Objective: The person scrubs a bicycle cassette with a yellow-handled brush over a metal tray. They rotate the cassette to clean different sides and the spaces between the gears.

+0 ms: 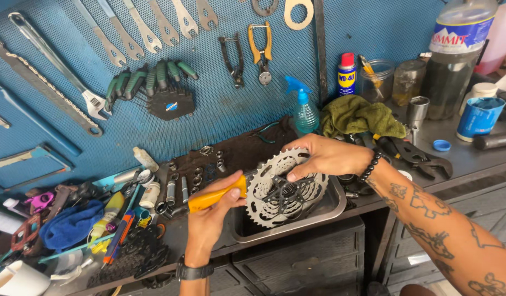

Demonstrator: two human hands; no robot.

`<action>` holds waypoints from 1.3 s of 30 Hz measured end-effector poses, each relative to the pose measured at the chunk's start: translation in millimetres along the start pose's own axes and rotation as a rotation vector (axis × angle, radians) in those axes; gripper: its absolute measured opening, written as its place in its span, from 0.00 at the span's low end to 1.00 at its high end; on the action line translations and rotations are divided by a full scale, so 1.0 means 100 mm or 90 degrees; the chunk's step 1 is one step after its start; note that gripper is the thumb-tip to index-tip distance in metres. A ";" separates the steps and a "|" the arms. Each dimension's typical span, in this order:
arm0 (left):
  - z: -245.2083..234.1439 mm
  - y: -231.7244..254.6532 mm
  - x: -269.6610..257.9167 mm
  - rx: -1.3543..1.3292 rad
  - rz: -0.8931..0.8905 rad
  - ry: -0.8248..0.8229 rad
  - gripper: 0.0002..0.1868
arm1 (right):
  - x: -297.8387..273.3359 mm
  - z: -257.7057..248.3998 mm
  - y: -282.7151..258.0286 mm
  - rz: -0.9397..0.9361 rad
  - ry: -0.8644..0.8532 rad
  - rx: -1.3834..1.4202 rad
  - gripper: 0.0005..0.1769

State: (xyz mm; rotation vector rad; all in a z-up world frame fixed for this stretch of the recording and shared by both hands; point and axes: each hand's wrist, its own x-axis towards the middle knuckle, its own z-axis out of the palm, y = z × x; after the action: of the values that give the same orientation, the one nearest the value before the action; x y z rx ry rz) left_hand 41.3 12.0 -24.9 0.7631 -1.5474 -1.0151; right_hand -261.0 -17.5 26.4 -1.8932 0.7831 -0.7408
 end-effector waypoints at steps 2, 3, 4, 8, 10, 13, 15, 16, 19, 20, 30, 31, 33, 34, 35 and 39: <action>0.03 0.06 0.04 0.010 -0.008 -0.020 0.18 | 0.00 0.00 0.01 0.007 -0.002 0.018 0.19; 0.02 0.10 0.05 0.015 -0.017 -0.036 0.18 | -0.01 -0.01 0.02 -0.007 -0.006 0.014 0.19; -0.01 0.13 0.07 0.020 -0.026 -0.054 0.18 | 0.00 -0.01 0.03 -0.022 -0.009 0.011 0.19; -0.05 0.25 0.08 0.033 -0.056 -0.082 0.17 | 0.02 -0.01 0.03 -0.031 -0.018 0.029 0.19; 0.00 0.27 0.10 0.026 -0.052 -0.050 0.18 | 0.00 0.00 0.00 -0.019 -0.006 0.015 0.19; 0.00 0.32 0.12 0.051 -0.067 -0.096 0.18 | -0.03 0.01 -0.02 -0.014 0.001 0.004 0.19; -0.03 0.30 0.12 0.058 -0.072 -0.102 0.18 | -0.05 0.01 -0.04 -0.015 0.006 0.000 0.19; -0.06 0.28 0.08 0.060 -0.076 -0.099 0.17 | -0.05 0.00 -0.04 -0.014 0.003 -0.002 0.19; -0.02 0.08 -0.04 0.017 -0.060 -0.048 0.19 | -0.04 0.01 -0.06 -0.026 0.006 -0.011 0.19; -0.04 0.04 -0.10 0.017 -0.066 -0.047 0.19 | -0.06 0.02 -0.06 -0.031 0.015 -0.012 0.20; -0.07 -0.23 -0.16 0.018 -0.059 0.010 0.20 | -0.01 0.07 -0.10 -0.033 -0.009 -0.015 0.20; -0.07 -0.25 -0.15 0.025 -0.071 -0.005 0.19 | -0.01 0.07 -0.10 -0.046 -0.014 -0.025 0.20; -0.07 -0.24 -0.13 -0.017 -0.036 0.042 0.21 | -0.02 0.06 -0.08 -0.048 -0.017 -0.023 0.20; -0.07 -0.22 -0.13 -0.038 -0.019 0.068 0.21 | -0.01 0.06 -0.08 -0.038 -0.018 -0.013 0.20; -0.07 -0.20 -0.14 -0.031 -0.021 0.049 0.21 | -0.01 0.06 -0.07 -0.027 -0.018 -0.002 0.20; -0.10 -0.04 -0.09 0.016 -0.024 -0.008 0.21 | 0.00 0.06 -0.07 -0.036 -0.020 -0.002 0.20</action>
State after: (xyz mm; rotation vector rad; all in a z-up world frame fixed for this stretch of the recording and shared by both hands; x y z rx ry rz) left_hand 52.7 16.6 -31.9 0.8069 -1.5647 -1.0309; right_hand -255.0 -11.9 30.2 -1.9315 0.7146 -0.7430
